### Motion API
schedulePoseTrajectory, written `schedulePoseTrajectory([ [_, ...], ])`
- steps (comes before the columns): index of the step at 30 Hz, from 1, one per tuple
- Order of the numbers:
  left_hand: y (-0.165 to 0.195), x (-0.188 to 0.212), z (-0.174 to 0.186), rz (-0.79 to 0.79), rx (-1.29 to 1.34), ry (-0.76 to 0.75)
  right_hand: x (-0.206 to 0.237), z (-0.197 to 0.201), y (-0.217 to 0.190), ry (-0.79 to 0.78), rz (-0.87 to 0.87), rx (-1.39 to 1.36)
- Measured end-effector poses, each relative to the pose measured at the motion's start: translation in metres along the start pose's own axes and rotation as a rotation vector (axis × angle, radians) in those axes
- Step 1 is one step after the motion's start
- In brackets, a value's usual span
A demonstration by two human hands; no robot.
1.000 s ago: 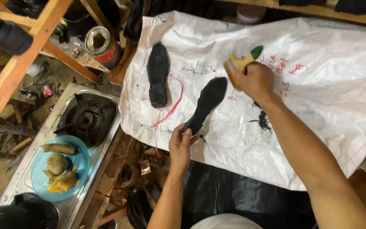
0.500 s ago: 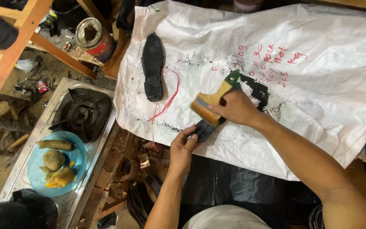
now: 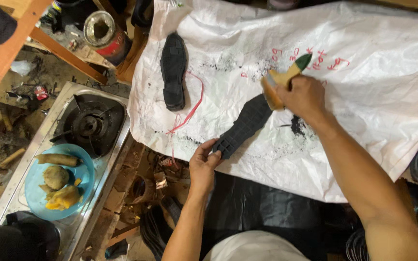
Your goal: The person brushes black powder onto rubber shoe soles one at a time using a wide bristle brush, working over a white sack on the work table. They turn each sole over to coat both sides, set finished soles aside, and pick up the next sole to continue brushing.
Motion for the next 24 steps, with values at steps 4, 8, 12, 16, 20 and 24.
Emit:
schedulePoseTrajectory([
  [4, -0.01, -0.003, 0.005, 0.052, -0.001, -0.004, 0.005, 0.009, -0.007, 0.035, 0.058, -0.071],
  [8, -0.002, 0.002, 0.013, 0.112, 0.088, 0.055, 0.013, 0.028, 0.01, 0.105, -0.093, -0.003],
  [12, 0.039, 0.021, 0.009, 0.06, 0.443, 0.038, 0.035, 0.035, 0.025, 0.108, -0.196, -0.225],
  [16, 0.09, 0.053, -0.017, -0.01, 0.653, -0.11, 0.073, 0.013, 0.036, 0.097, -0.307, -0.256],
  [20, 0.125, 0.089, -0.057, -0.045, 0.487, -0.307, 0.109, -0.022, 0.048, 0.096, -0.406, -0.337],
  [24, 0.123, 0.123, -0.115, 0.065, 0.415, -0.505, 0.129, -0.028, 0.06, 0.164, -0.383, -0.37],
])
Point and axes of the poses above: each hand's wrist, its own x-axis away from the middle knuckle, its own z-axis out of the back of the hand, y = z × x, the point moved 10 cm from there along -x, towards the middle knuckle
